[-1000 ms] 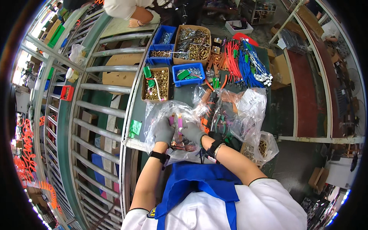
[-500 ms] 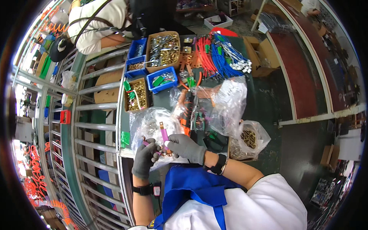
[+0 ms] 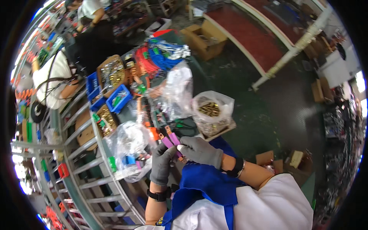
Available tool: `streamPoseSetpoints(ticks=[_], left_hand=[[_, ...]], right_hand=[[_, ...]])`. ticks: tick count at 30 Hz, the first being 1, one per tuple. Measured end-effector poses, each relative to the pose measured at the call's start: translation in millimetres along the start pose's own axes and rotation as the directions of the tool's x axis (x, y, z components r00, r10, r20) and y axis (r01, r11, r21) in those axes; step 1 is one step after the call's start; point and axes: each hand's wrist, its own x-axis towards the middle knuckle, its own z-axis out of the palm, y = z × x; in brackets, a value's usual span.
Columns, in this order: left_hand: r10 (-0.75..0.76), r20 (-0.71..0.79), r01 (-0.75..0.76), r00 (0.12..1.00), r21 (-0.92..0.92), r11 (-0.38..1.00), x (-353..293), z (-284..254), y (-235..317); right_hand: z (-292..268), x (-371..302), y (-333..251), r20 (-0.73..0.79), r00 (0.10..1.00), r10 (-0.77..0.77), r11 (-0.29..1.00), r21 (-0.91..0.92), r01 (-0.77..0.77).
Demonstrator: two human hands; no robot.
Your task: The recorder is assembling electronic wire components, involving stripping wire, attaching connectors, and applying heat-shrink tubing using a heat gun.
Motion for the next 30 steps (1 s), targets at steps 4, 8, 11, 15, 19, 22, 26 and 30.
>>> streamPoseSetpoints(ticks=[4, 8, 11, 15, 19, 22, 26, 30], left_hand=[[-0.032, 0.141, 0.02, 0.989, 0.082, 0.996, 3.6, 33.0, -8.2], [0.014, 0.187, -0.04, 0.982, 0.139, 0.99, 3.9, 73.7, -14.7], [0.008, 0.134, -0.027, 0.991, 0.144, 0.989, 11.2, 114.7, -14.5], [0.068, 0.06, -0.071, 0.996, 0.041, 0.997, 34.3, 185.7, -19.2], [0.025, 0.097, -0.032, 0.995, 0.072, 0.997, 74.0, 279.3, -39.8], [0.06, 0.153, -0.057, 0.986, -0.024, 0.998, 100.7, 345.9, -43.3], [0.071, 0.191, -0.078, 0.979, 0.034, 0.996, 130.7, 390.3, -35.3], [0.09, 0.162, -0.086, 0.983, -0.033, 0.996, 171.0, 407.3, -27.2]], right_hand=[[-29.8, -35.0, 4.0, -0.062, 0.989, 0.135, 0.99, 0.042, -0.132], [-58.2, -65.6, 0.1, -0.059, 0.985, 0.159, 0.965, 0.221, -0.143], [-87.7, -82.5, 22.2, -0.029, 0.982, 0.185, 0.884, 0.442, -0.153], [-144.0, -103.9, 61.7, -0.351, 0.882, -0.315, 0.949, -0.143, 0.282], [-233.2, -141.1, 69.0, -0.067, 0.984, 0.166, 0.871, 0.478, -0.114], [-296.0, -154.7, 86.2, -0.099, 0.983, 0.158, 0.777, 0.626, -0.062], [-353.8, -151.7, 80.7, -0.114, 0.981, 0.16, 0.759, 0.649, -0.048], [-384.9, -116.8, 89.2, -0.118, 0.985, 0.129, 0.664, 0.747, 0.003]])
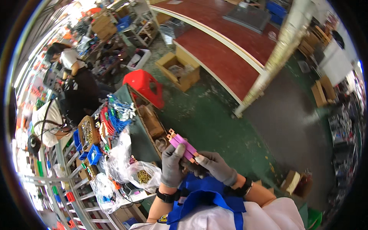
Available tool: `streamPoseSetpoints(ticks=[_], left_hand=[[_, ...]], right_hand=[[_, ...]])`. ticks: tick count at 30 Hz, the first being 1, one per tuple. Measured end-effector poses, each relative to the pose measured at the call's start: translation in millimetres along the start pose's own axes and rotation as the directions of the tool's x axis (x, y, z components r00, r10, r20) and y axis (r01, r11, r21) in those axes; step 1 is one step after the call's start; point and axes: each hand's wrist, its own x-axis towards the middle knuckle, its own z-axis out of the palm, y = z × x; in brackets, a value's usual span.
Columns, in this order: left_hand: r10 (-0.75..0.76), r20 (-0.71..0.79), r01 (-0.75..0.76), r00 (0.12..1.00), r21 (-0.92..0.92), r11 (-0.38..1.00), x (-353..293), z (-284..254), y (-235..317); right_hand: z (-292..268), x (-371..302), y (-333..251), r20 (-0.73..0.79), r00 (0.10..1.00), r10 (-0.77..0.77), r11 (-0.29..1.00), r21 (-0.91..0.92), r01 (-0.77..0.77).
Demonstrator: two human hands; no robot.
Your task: The recorder is assembling electronic wire components, involving stripping wire, attaching connectors, and applying heat-shrink tubing using a heat gun.
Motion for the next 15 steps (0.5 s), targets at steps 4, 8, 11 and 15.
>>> streamPoseSetpoints(ticks=[4, 8, 11, 15], left_hand=[[0.074, -0.073, -0.079, 0.995, -0.067, 0.995, 50.3, -6.1, 11.7], [0.091, -0.161, -0.115, 0.983, -0.149, 0.982, 92.2, -8.1, 49.1], [0.151, -0.257, -0.19, 0.955, -0.136, 0.972, 138.5, -17.5, 66.9], [0.2, -0.31, -0.234, 0.929, -0.077, 0.969, 182.7, -38.1, 90.6]], right_hand=[[-8.5, 59.0, -17.8, 0.035, 0.999, 0.013, 0.996, -0.084, -0.01], [-7.9, 116.6, -59.1, 0.036, 0.992, 0.12, 0.972, -0.206, -0.111], [-9.5, 174.7, -86.4, 0.045, 0.998, 0.039, 0.946, -0.323, -0.022], [-2.0, 240.7, -125.4, 0.128, 0.975, 0.182, 0.894, -0.434, -0.109]])
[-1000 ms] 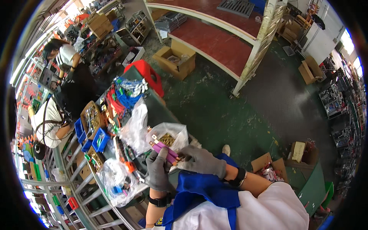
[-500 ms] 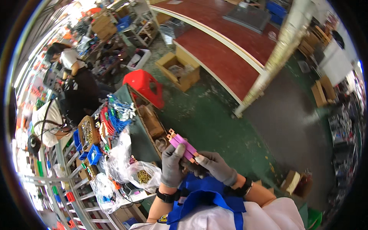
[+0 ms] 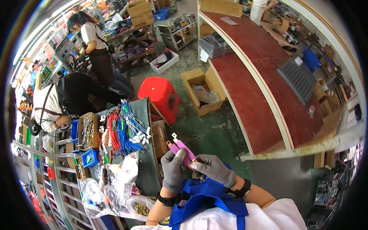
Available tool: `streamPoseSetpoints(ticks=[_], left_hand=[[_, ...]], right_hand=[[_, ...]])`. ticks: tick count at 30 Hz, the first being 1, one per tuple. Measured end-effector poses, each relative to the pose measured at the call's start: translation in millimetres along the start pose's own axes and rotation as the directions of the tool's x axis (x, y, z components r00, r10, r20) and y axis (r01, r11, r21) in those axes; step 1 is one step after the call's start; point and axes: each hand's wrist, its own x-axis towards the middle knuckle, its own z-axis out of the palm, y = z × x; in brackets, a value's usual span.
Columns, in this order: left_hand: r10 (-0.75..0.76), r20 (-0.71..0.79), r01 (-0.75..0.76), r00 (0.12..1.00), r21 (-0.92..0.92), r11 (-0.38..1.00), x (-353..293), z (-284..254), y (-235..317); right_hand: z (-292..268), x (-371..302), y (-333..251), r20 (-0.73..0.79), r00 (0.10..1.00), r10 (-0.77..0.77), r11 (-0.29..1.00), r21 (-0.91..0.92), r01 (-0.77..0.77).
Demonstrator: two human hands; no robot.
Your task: The recorder is assembling electronic wire components, involving stripping wire, attaching connectors, and applying heat-shrink tubing using a heat gun.
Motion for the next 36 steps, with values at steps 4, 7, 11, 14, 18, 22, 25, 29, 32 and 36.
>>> streamPoseSetpoints(ticks=[4, 7, 11, 14, 18, 22, 25, 29, 32, 36], left_hand=[[0.014, -0.161, -0.011, 0.987, 0.023, 1.0, 47.6, 6.3, 7.1], [0.106, -0.199, -0.101, 0.974, 0.033, 0.994, 96.9, 20.1, 5.3], [0.079, -0.185, -0.075, 0.98, 0.029, 0.997, 147.5, 45.7, 19.1], [0.141, -0.202, -0.133, 0.969, 0.054, 0.99, 192.1, 69.7, 45.3], [0.014, -0.132, -0.007, 0.991, 0.051, 0.999, 227.9, 89.6, 60.3], [0.029, -0.245, -0.023, 0.969, 0.026, 0.999, 268.3, 88.9, 57.9], [0.019, -0.205, -0.055, 0.979, -0.171, 0.984, 295.9, 78.6, 68.5], [0.034, -0.275, -0.09, 0.961, -0.195, 0.977, 341.5, 52.2, 73.4], [0.04, -0.317, -0.099, 0.948, -0.173, 0.98, 379.5, 38.4, 92.8], [0.052, -0.235, -0.088, 0.971, -0.145, 0.986, 428.1, 18.7, 125.2]], right_hand=[[-32.0, 67.6, -28.9, 0.223, 0.971, 0.082, 0.981, -0.19, -0.039], [-65.5, 118.6, -54.7, 0.31, 0.939, 0.152, 0.952, -0.301, -0.054], [-106.2, 167.5, -84.8, 0.404, 0.904, 0.139, 0.973, -0.226, -0.048], [-129.0, 213.2, -117.7, 0.433, 0.896, 0.095, 0.966, -0.258, 0.022], [-150.7, 260.1, -141.2, 0.434, 0.899, -0.059, 0.942, -0.273, 0.194], [-157.3, 304.8, -156.8, 0.491, 0.871, -0.025, 0.955, -0.246, 0.167], [-155.1, 339.4, -162.5, 0.539, 0.834, 0.114, 0.972, -0.234, 0.018], [-144.2, 394.6, -160.6, 0.564, 0.824, 0.058, 0.951, -0.281, 0.126], [-129.6, 430.7, -185.9, 0.519, 0.841, 0.151, 0.976, -0.214, -0.043], [-122.5, 482.6, -211.1, 0.513, 0.849, 0.129, 0.962, -0.271, 0.018]])
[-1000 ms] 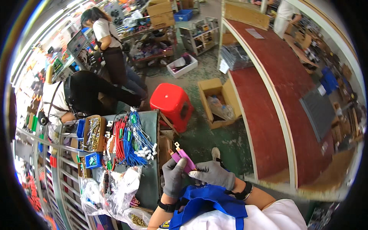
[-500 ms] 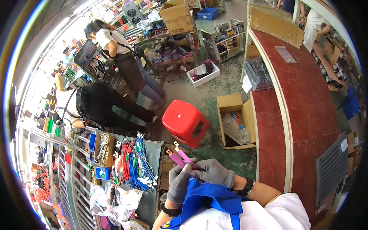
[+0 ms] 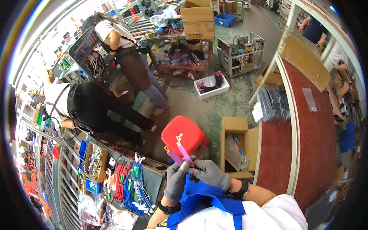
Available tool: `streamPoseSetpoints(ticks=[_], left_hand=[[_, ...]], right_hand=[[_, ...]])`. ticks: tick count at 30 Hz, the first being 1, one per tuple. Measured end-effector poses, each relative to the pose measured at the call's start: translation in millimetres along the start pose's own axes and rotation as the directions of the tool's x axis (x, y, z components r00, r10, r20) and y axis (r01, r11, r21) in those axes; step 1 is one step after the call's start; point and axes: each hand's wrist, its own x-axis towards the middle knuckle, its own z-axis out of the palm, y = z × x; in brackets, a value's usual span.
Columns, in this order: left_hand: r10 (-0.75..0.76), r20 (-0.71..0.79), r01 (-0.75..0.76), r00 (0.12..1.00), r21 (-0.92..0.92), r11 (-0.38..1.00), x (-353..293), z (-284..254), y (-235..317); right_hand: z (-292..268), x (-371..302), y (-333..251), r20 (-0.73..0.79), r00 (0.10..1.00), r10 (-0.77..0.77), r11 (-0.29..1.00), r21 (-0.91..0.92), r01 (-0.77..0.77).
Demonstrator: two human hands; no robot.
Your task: The recorder is assembling electronic wire components, involving stripping wire, attaching connectors, and applying heat-shrink tubing using a heat gun.
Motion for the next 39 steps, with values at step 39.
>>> streamPoseSetpoints(ticks=[39], left_hand=[[0.029, -0.471, -0.085, 0.882, -0.099, 0.991, 413.3, 63.0, 116.7]], right_hand=[[-296.7, 370.7, -163.6, 0.419, 0.888, 0.188, 0.982, -0.108, -0.157]])
